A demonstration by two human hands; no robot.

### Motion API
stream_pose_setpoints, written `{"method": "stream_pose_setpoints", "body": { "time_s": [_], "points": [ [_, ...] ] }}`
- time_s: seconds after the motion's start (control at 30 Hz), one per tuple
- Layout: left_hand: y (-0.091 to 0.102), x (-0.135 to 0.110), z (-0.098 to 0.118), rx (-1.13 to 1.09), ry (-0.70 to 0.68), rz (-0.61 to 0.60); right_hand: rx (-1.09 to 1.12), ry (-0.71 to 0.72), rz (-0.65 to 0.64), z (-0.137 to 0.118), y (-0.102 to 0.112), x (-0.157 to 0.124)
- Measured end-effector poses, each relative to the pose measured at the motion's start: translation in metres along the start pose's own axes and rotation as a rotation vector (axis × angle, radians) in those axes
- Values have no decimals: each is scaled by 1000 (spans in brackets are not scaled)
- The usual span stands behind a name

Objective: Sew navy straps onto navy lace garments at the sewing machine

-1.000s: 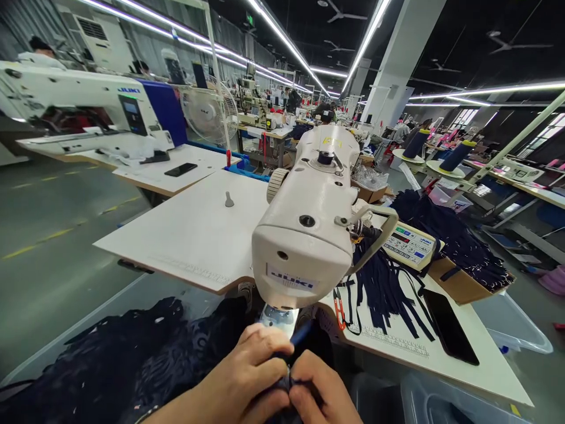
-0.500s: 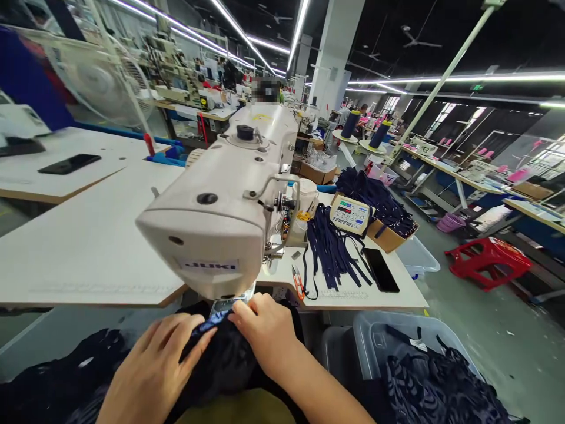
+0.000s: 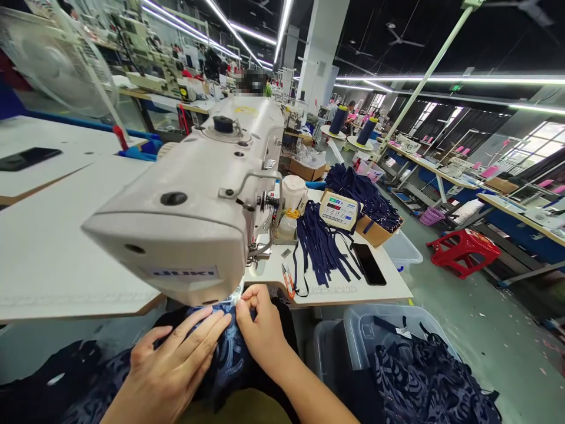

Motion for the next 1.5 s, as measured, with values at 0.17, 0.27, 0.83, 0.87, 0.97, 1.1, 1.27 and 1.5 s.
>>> {"method": "stream_pose_setpoints", "body": {
  "time_s": [0.17, 0.27, 0.83, 0.87, 0.97, 1.1, 1.27, 1.5],
  "points": [
    [10, 11, 5, 110, -7, 28, -123, -34, 22, -10, 4, 13],
    [13, 14, 7, 192, -74, 20, -137, -42, 23, -14, 5, 16],
    [-2, 4, 6, 150, 58, -28, -276, 117, -97, -10, 23, 9],
    [-1, 4, 6, 162, 65, -19, -299, 129, -116, -8, 28, 7],
    [3, 8, 7, 163, 81, 24, -338, 104, -145, 3, 45, -1],
    [5, 11, 7, 145, 85, 23, -339, -5, -158, 19, 68, -8],
    [5, 11, 8, 134, 85, 23, -371, -73, -274, 28, 79, -15],
    [5, 11, 16, 175, 31, -4, 65, -307, -327, 50, 76, -26]
  ]
}}
Point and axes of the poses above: each hand's wrist, its own x-axis towards the middle knuckle, its own y-axis out of the back of the hand, z = x × y, the point moved 5 cm from there along x, towards the middle knuckle, and after that the axes turned 7 degrees about -z, right-handed, at the moved point
